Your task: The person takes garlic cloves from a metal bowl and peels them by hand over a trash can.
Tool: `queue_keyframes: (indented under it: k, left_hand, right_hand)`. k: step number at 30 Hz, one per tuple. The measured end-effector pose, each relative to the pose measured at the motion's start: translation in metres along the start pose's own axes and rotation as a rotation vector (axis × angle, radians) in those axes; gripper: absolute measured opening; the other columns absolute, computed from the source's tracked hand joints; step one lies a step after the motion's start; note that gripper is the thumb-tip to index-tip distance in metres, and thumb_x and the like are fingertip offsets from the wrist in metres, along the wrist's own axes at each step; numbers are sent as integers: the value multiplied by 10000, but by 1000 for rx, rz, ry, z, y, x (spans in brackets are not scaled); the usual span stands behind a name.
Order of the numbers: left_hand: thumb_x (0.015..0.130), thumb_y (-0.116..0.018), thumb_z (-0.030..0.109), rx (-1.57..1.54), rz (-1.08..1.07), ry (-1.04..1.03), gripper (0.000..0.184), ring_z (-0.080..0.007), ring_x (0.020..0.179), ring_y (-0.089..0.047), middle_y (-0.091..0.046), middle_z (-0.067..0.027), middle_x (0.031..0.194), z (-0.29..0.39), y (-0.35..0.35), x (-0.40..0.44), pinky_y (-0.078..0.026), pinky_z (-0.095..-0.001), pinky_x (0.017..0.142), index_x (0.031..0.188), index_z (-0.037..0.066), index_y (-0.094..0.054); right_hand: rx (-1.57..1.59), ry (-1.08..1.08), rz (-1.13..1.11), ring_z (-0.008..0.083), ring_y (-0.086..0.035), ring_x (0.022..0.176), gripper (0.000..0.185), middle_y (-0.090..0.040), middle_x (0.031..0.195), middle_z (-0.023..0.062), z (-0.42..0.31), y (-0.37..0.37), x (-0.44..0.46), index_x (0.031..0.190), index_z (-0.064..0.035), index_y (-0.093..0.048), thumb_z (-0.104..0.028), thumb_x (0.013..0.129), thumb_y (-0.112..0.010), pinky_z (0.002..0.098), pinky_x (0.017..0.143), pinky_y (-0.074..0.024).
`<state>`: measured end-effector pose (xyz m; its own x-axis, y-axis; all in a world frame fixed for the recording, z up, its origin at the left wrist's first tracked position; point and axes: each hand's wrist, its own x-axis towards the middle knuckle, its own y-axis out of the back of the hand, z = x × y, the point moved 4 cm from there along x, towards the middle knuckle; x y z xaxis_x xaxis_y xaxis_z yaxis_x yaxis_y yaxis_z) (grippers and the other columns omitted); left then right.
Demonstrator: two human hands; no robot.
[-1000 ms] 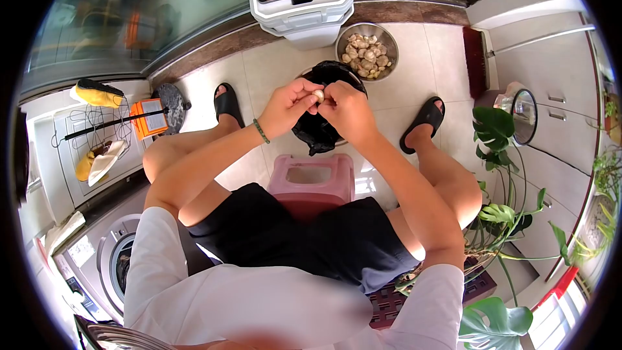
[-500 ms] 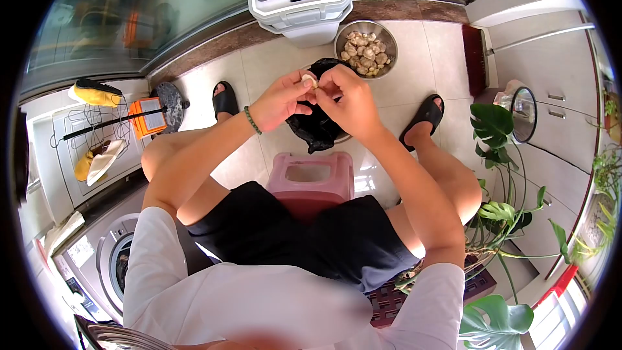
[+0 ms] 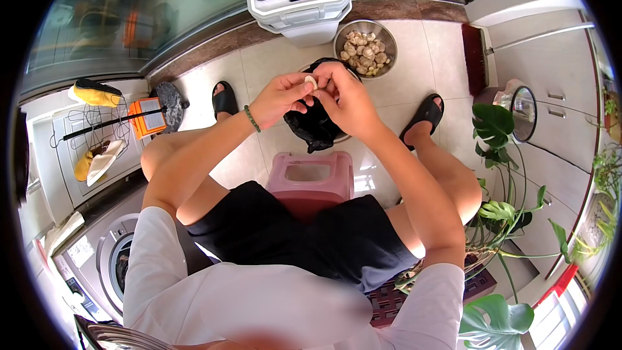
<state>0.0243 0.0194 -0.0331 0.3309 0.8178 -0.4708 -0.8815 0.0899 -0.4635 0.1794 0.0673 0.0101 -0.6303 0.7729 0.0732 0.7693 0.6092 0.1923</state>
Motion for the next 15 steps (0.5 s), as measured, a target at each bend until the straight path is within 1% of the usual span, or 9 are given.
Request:
queue_keyframes:
  k: [1,2,4,8,10,11,13,14,15]
  left_hand:
    - [966,-610,332,16,11,25,332,-62,834,-586,-653,28,1013,-1,0,0,-501,-236,716,1203,98,-628]
    - [966,-610,332,16,12,24,332,-62,834,-586,-653,28,1013,-1,0,0,-501,-236,716,1203,98,-628]
    - [974,-598,324,45,19,52,310,-56,823,-571,-644,25,1006,-1,0,0,-486,-212,698,1172,89,-637]
    - [977,-595,318,52,34,61,299,-53,815,-563,-654,24,999,-4,0,0,-476,-207,691,1160,88,-644]
    - [981,-587,316,31,32,44,289,-48,801,-552,-657,26,987,-4,0,0,-470,-208,686,1147,87,-646]
    - [981,-587,316,31,33,43,289,-48,801,-552,-657,26,987,-4,0,0,-470,-208,686,1147,87,-646]
    - [982,-586,326,26,33,26,284,-41,792,-539,-646,33,988,-5,-1,1,-462,-208,684,1136,94,-645]
    - [982,-586,326,26,35,24,284,-41,792,-539,-646,33,988,-6,-2,1,-462,-208,684,1136,94,-645]
    - [981,-587,328,-8,37,14,276,-36,788,-541,-642,44,973,-6,-3,0,-458,-201,680,1128,102,-647]
  right_hand:
    - [-123,30,-18,171,-566,679,343,-539,872,48,-2,0,0,1092,-76,-464,98,836,-610,295,594,-464]
    - [-123,30,-19,171,-566,679,343,-539,872,48,-4,0,0,1092,-76,-464,98,836,-610,295,594,-464]
    - [-301,195,-60,313,-619,761,352,-562,929,96,-13,-2,0,1131,-96,-469,65,846,-601,388,640,-499]
    - [-391,188,-107,310,-626,807,332,-586,948,121,-11,-4,-3,1141,-85,-485,80,869,-577,373,670,-510]
    - [-432,155,-100,351,-624,821,316,-590,960,135,-9,-5,-4,1147,-87,-501,71,880,-563,395,683,-509]
    - [-431,156,-100,351,-624,821,316,-590,960,135,-10,-5,-4,1147,-87,-501,71,880,-563,395,683,-509]
    - [-419,144,-33,344,-616,804,333,-584,941,135,-13,-4,-3,1163,-77,-510,72,872,-576,396,689,-507]
    - [-419,146,-34,344,-616,804,333,-584,941,135,-14,-4,-1,1163,-77,-510,72,872,-576,396,689,-507]
    - [-396,149,-13,362,-618,827,349,-590,967,132,-16,-3,0,1181,-92,-499,53,872,-573,418,684,-507]
